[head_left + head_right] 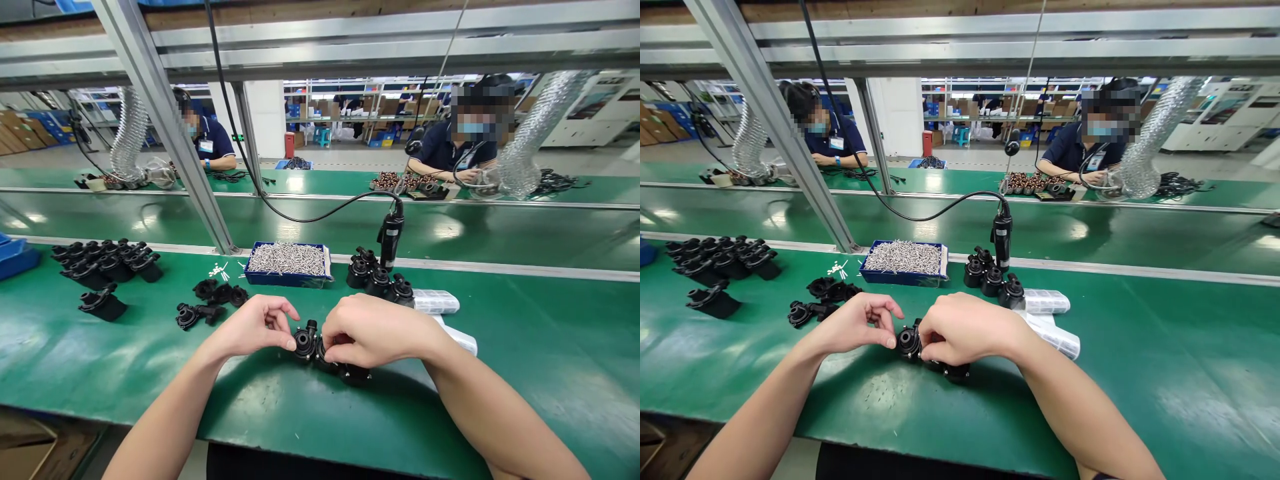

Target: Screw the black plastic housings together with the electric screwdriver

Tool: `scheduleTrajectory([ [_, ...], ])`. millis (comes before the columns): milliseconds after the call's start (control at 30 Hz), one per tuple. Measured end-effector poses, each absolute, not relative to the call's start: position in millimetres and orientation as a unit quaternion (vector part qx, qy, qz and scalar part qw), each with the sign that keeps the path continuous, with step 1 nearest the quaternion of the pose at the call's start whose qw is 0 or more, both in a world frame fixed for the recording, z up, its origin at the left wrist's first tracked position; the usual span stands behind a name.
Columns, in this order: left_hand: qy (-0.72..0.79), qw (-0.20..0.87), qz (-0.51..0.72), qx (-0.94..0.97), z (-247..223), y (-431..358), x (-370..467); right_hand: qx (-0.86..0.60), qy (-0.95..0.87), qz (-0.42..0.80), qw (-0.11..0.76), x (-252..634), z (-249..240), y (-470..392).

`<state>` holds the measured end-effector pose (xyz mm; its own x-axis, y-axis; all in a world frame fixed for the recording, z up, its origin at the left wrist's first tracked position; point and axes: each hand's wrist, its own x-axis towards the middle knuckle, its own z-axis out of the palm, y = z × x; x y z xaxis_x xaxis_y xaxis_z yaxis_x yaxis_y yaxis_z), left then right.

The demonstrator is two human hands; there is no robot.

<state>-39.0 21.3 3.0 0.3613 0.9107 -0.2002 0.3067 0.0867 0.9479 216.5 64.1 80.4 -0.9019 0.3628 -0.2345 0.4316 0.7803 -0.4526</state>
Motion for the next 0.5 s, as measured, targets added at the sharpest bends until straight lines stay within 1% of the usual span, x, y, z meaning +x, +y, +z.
scheduleTrajectory([
  [133, 0.501, 0.536, 0.278, 0.62, 4.6, 20.5, -38.0, 0.21, 0.936, -0.264, 0.103, 214.0, 82.1, 62.7],
  [300, 0.493, 0.53, 0.266, 0.637, 4.1, 19.5, -34.5, 0.209, 0.933, -0.264, 0.128, 214.3, 78.1, 63.3],
  [433, 0.478, 0.537, 0.247, 0.649, 0.6, 19.2, -34.3, 0.222, 0.935, -0.239, 0.14, 214.6, 73.5, 62.4],
  [500, 0.475, 0.503, 0.246, 0.679, -1.2, 18.8, -35.3, 0.24, 0.935, -0.214, 0.153, 213.5, 73.7, 61.3],
])
